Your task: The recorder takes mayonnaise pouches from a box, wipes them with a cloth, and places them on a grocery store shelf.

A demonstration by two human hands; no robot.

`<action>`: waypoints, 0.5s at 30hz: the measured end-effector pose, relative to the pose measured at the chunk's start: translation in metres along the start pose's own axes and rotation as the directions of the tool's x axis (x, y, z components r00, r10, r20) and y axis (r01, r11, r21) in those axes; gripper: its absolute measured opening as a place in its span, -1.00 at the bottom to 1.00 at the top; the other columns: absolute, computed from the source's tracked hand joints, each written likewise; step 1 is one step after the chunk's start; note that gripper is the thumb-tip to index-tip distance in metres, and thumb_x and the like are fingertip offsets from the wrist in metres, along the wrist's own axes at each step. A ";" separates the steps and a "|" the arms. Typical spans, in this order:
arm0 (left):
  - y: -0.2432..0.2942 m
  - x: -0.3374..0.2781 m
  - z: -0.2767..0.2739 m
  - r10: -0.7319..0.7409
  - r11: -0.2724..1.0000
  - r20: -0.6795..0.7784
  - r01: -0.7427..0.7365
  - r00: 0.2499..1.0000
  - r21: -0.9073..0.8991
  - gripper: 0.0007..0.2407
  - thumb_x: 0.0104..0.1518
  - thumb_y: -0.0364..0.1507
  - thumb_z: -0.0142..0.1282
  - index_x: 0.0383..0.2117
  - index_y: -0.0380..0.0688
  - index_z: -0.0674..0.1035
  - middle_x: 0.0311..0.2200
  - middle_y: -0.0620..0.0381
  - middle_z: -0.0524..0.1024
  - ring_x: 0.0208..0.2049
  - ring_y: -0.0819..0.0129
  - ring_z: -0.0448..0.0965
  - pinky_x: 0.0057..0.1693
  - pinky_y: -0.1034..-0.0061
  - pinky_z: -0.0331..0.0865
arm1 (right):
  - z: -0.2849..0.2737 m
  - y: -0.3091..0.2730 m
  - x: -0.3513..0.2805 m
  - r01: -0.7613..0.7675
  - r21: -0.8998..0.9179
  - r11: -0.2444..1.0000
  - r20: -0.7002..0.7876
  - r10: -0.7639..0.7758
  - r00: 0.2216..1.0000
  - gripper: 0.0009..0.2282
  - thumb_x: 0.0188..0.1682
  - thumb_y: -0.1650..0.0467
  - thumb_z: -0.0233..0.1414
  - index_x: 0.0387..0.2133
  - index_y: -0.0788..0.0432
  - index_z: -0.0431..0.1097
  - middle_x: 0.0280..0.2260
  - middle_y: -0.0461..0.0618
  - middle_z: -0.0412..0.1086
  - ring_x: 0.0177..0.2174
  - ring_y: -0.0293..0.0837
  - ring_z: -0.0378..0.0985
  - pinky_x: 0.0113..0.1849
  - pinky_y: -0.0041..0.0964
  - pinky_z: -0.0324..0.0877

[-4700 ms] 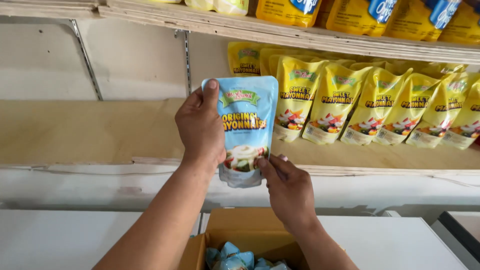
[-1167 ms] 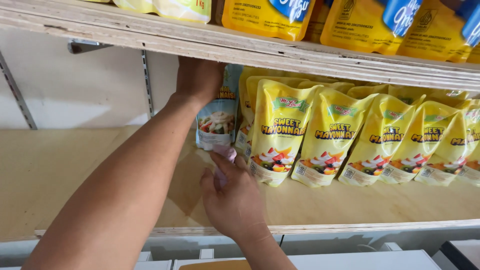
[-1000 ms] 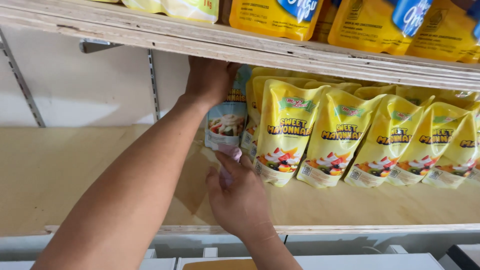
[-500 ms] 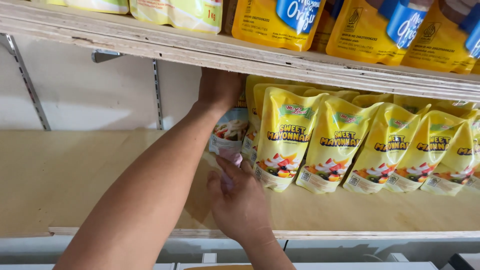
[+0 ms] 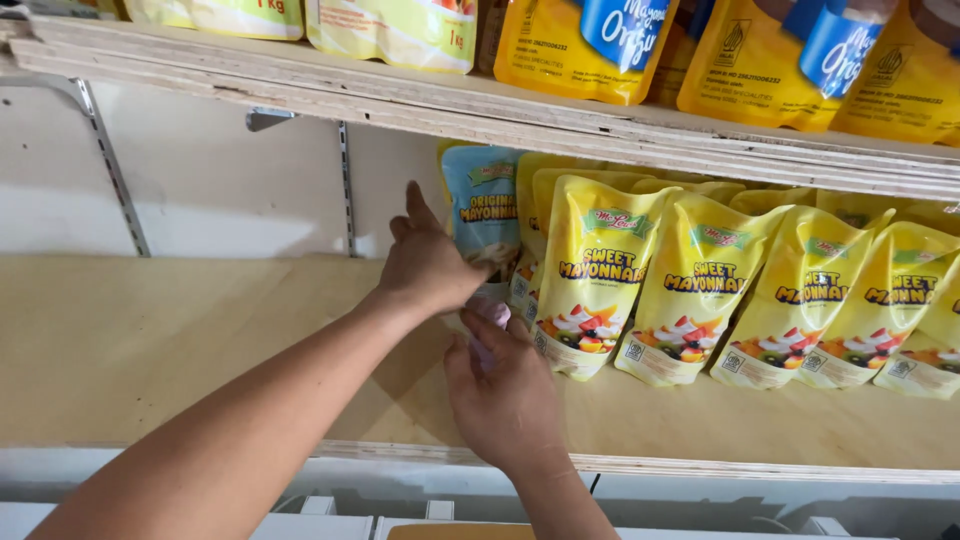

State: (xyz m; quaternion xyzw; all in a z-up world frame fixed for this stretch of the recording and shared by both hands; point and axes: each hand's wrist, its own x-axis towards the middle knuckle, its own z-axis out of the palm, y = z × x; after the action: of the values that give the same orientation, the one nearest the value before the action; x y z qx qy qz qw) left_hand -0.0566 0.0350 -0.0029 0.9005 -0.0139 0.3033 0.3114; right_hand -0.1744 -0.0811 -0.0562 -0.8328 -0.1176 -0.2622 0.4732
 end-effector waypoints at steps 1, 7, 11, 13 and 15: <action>-0.004 -0.001 -0.002 -0.002 1.000 -0.003 0.002 1.000 0.002 0.04 -0.11 -0.10 0.43 0.31 -0.64 -0.04 0.18 -0.50 0.18 0.12 -0.27 0.33 0.17 0.16 0.32 | 0.000 0.000 -0.001 0.003 0.002 1.000 0.003 -0.003 1.000 -0.65 -0.11 0.29 0.08 -0.07 0.16 0.52 -0.16 0.11 0.50 -0.26 0.02 0.67 -0.19 -0.13 0.52; -0.013 -0.003 -0.009 0.024 0.997 0.355 -0.048 0.935 0.059 -0.53 -0.12 -0.17 0.36 -0.06 -0.07 0.61 -0.08 -0.03 0.62 -0.02 0.03 0.61 0.10 0.24 0.47 | -0.003 -0.007 -0.002 0.022 -0.053 0.998 -0.009 -0.022 1.000 -0.65 -0.09 0.27 0.08 -0.06 0.11 0.55 -0.12 0.08 0.50 -0.23 0.05 0.63 -0.17 -0.11 0.49; -0.032 0.010 0.003 -0.021 0.996 0.335 -0.009 0.942 0.089 -0.57 -0.06 -0.21 0.36 -0.05 -0.05 0.57 -0.06 0.02 0.61 0.01 0.06 0.58 0.11 0.23 0.42 | -0.001 0.000 -0.001 0.029 -0.033 0.999 -0.015 -0.029 0.999 -0.65 -0.09 0.26 0.08 -0.08 0.14 0.54 -0.07 0.07 0.49 -0.19 0.03 0.64 -0.14 -0.16 0.49; -0.049 0.019 0.011 0.008 0.998 0.328 -0.030 0.945 0.062 -0.60 -0.04 -0.25 0.35 -0.06 -0.05 0.58 -0.06 0.01 0.61 0.02 0.05 0.57 0.11 0.24 0.42 | 0.002 0.004 0.000 0.021 -0.031 0.999 -0.015 -0.021 1.000 -0.66 -0.09 0.26 0.09 -0.09 0.16 0.54 -0.04 0.06 0.49 -0.18 0.02 0.65 -0.13 -0.17 0.50; -0.062 0.025 0.017 0.102 0.993 0.327 -0.079 0.940 -0.083 -0.63 -0.02 -0.34 0.32 -0.06 -0.14 0.58 -0.08 -0.04 0.64 0.00 0.06 0.61 0.10 0.30 0.46 | 0.004 0.009 0.000 0.112 0.008 0.994 -0.037 -0.111 0.993 -0.67 -0.06 0.27 0.10 -0.10 0.22 0.54 -0.06 0.11 0.50 -0.14 0.05 0.63 -0.11 -0.17 0.49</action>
State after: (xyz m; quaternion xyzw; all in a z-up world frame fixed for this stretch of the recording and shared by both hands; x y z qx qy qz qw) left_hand -0.0139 0.0792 -0.0345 0.9257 -0.1179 0.1614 0.3211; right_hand -0.1694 -0.0828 -0.0646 -0.8176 -0.1567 -0.3025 0.4642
